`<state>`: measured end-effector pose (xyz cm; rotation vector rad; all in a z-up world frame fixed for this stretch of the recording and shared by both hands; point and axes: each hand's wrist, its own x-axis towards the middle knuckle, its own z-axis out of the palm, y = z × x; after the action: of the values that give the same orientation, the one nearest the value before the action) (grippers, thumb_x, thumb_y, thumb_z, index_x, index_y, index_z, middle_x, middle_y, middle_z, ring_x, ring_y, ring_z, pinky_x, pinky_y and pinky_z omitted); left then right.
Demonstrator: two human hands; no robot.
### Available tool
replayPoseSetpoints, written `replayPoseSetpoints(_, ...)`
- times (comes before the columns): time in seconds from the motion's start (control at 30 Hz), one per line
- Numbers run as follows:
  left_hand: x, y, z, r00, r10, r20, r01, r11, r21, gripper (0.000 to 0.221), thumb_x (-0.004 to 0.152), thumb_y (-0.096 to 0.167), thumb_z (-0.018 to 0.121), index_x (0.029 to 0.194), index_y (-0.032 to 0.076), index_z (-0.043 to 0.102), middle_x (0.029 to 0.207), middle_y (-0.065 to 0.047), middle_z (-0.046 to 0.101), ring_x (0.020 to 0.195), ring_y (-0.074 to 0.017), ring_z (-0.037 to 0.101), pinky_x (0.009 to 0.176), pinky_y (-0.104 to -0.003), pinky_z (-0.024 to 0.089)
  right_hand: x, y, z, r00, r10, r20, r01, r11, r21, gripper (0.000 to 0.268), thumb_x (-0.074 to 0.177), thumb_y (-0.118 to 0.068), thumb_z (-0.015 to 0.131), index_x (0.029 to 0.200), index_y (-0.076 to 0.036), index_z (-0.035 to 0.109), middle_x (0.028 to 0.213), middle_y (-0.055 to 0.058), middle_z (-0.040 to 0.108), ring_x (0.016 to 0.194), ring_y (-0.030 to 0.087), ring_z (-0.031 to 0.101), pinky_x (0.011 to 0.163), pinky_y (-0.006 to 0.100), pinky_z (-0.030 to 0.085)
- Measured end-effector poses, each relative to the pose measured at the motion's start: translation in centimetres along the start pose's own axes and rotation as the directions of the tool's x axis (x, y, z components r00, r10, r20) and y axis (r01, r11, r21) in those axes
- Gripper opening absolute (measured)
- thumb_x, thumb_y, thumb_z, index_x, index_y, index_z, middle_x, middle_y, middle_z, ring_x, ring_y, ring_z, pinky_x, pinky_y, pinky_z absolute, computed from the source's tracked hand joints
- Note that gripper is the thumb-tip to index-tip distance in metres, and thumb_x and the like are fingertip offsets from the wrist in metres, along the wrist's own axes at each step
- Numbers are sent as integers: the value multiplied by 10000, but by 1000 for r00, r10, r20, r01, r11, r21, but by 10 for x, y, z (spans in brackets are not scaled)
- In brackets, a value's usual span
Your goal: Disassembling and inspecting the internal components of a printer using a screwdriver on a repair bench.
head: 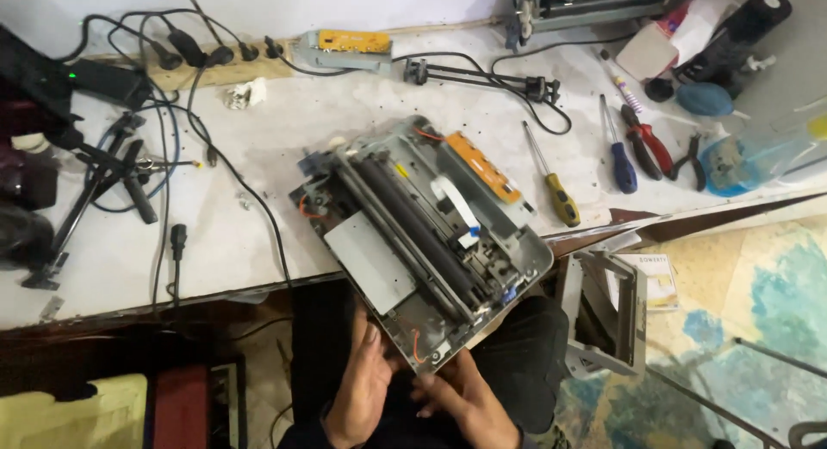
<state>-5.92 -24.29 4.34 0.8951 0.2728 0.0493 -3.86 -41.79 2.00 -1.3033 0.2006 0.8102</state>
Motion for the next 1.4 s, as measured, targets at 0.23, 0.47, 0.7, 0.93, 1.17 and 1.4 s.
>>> replayPoseSetpoints(0.23,0,-5,-31,991,9,-135,0,998,67,724,1010,346,381,1664,217,98,1714,16,291,1455,-160,432,1056,-396,484,48,14,-132,899,-65,-432,214,927,307,338,970,-176,552,1229,35,603,1057,317,701,920,455,686,872,515,550)
replayPoseSetpoints(0.47,-10,48,-11,979,-106,-172,140,969,202,724,996,432,331,1643,254,59,1725,59,194,1500,-187,391,1061,-397,486,74,-75,-100,964,24,-264,55,957,285,795,971,-630,366,1429,-9,557,1386,228,619,1193,362,581,899,434,421)
replayPoseSetpoints(0.7,-11,64,-5,927,-148,-344,263,911,317,808,901,584,302,1638,282,167,1749,104,162,1621,-144,153,1265,-461,250,19,-73,-46,827,151,-542,-52,980,192,734,977,-578,416,1449,-44,594,1389,176,653,1211,241,587,977,360,442)
replayPoseSetpoints(0.93,59,98,-36,905,-78,-419,210,937,280,845,859,651,315,1573,223,461,1572,-75,583,1461,-217,529,919,-399,575,-45,-95,35,915,245,-319,17,768,640,807,1041,-580,110,1558,-37,411,1550,302,493,1409,465,435,1166,499,281)
replayPoseSetpoints(1.17,160,137,-65,963,-63,-262,144,942,302,930,805,889,304,718,41,677,688,-125,669,611,-269,628,718,-407,483,1,-30,-7,892,-305,335,188,922,339,987,913,-774,322,1574,-44,257,1502,257,546,1275,399,630,968,488,558)
replayPoseSetpoints(1.4,215,146,-60,974,126,-191,-28,895,446,951,820,834,265,886,12,738,788,-146,696,706,-229,623,725,-358,500,25,-35,15,887,-321,331,188,907,377,780,983,-626,308,1517,-61,369,1407,274,614,1232,378,642,1004,506,553)
